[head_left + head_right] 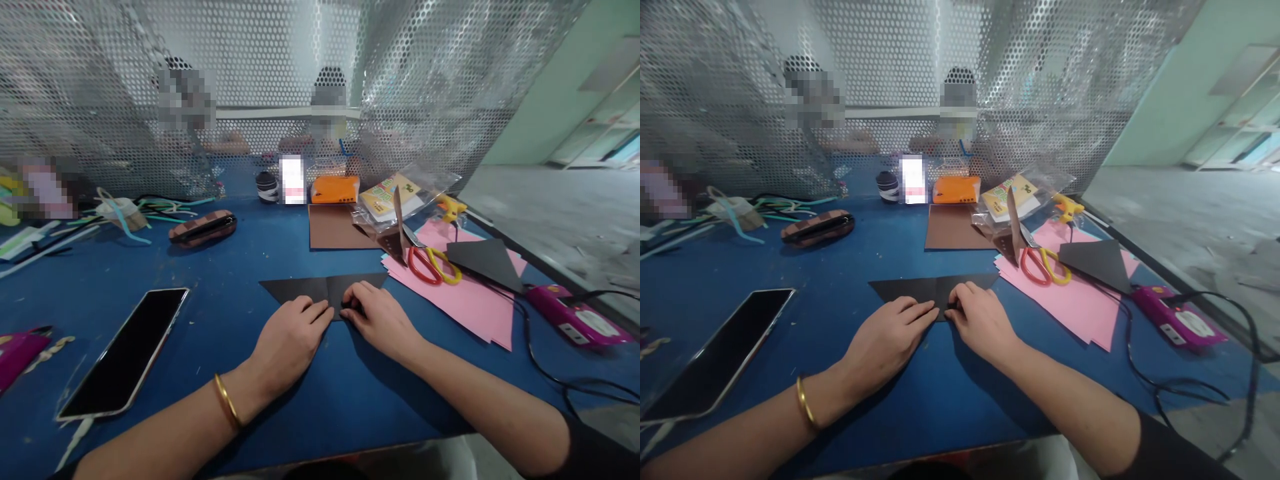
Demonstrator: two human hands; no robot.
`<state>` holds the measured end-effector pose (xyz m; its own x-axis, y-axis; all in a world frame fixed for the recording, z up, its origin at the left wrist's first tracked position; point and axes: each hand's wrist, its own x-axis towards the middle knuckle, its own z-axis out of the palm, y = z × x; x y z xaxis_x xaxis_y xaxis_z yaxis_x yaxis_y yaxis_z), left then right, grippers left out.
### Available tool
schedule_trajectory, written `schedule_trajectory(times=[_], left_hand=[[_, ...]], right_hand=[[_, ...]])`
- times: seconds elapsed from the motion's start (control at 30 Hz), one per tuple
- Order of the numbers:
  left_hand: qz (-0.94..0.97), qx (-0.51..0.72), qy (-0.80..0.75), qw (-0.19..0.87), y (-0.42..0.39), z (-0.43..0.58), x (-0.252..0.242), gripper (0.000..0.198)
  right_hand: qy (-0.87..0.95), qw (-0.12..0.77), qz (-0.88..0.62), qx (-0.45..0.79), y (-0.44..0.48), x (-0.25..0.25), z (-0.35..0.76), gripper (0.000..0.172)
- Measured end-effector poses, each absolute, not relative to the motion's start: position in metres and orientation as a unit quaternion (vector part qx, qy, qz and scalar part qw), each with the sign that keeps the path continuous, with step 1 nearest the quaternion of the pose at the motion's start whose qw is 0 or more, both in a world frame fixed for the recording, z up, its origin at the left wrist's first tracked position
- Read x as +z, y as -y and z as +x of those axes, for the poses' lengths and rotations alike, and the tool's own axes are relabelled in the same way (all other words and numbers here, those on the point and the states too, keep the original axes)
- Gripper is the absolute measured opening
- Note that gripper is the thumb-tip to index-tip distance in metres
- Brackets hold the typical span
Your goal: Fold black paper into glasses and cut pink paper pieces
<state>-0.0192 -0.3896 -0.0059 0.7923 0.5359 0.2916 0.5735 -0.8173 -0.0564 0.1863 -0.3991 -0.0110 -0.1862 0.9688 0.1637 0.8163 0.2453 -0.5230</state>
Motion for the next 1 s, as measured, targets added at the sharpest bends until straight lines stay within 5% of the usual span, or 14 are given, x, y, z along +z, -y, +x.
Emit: schedule_trajectory(times=[0.57, 0.87, 1.0], left_hand=[[-0.953, -0.052, 0.298, 0.037, 0.399, -0.026, 0.009, 0.064], [-0.945, -0.052, 0.322, 0.011, 0.409, -0.024, 0.005, 0.065], [-0.945, -0.04, 0.323, 0.012, 0.41, -0.022, 0.007, 0.069]], right_hand=[[0.747, 0.239, -0.567, 0.251, 0.392, -0.011, 0.201, 0.02], [0.775, 0.237, -0.54, 0.228, 0.393, -0.01, 0.204, 0.022], [0.759, 0.248, -0.583, 0.151, 0.385, -0.004, 0.212, 0.008]])
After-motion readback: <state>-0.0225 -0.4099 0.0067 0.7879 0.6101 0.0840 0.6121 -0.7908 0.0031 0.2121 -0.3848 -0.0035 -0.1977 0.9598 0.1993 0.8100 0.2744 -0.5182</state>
